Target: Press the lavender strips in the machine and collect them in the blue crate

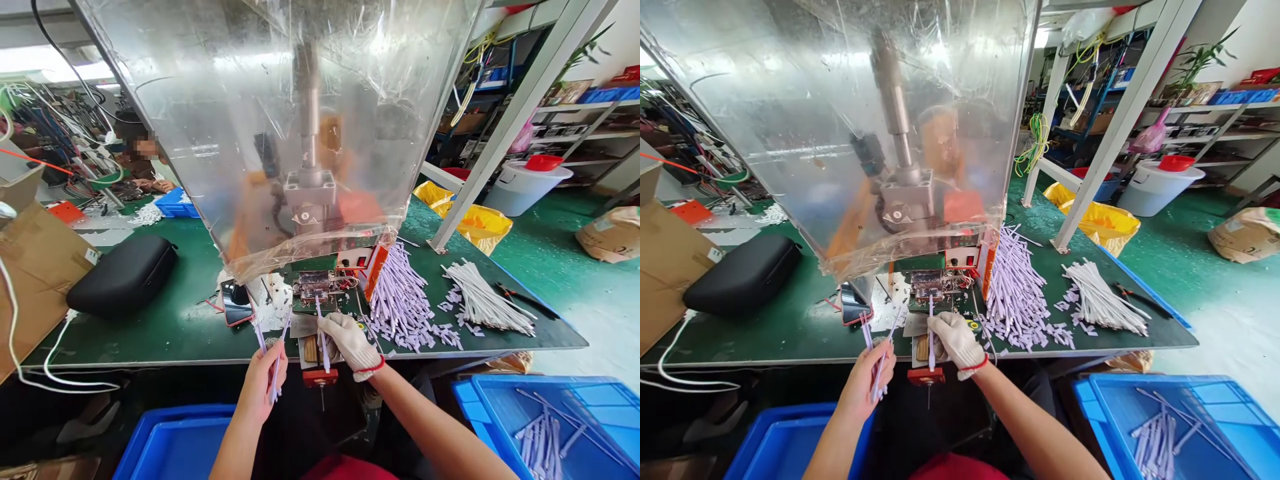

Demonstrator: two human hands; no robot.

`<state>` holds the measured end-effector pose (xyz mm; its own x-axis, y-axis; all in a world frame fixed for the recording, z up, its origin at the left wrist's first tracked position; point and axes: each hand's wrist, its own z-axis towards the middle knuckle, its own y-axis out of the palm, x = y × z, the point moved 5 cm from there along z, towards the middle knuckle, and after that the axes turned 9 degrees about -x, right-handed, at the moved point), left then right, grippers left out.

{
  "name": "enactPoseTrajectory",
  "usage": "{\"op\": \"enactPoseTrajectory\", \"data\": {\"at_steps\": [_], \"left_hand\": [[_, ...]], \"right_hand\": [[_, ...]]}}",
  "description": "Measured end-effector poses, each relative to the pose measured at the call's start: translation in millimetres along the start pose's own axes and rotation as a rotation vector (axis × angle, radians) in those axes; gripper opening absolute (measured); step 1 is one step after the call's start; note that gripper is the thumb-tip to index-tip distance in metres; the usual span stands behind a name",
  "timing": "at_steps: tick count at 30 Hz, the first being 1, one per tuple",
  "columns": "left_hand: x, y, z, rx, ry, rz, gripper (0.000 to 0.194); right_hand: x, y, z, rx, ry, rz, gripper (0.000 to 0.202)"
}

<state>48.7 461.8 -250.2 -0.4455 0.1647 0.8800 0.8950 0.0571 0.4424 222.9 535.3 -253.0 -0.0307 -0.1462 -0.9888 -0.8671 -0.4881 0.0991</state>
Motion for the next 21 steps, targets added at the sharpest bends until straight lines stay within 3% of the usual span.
{"op": "enactPoseTrajectory", "data": {"at_steps": [4,16,21], "left_hand": [[1.6,-7.5,-2.9,0.017,0.001,0.051,0.051],[-0.7,-6.7,-1.6,-0.019,-0.016,0.155,0.048],[10.3,0.2,0.9,-0.122,-0.011,0.364,0.043]], "right_hand": [[3.6,2.8,13.1,0.046,0.004,0.073,0.038],[10.2,3.1,23.9,-0.008,0.031,0.148,0.039],[-15.7,-10.1,11.0,-0.029,0.023,-0.013,0.039]]}}
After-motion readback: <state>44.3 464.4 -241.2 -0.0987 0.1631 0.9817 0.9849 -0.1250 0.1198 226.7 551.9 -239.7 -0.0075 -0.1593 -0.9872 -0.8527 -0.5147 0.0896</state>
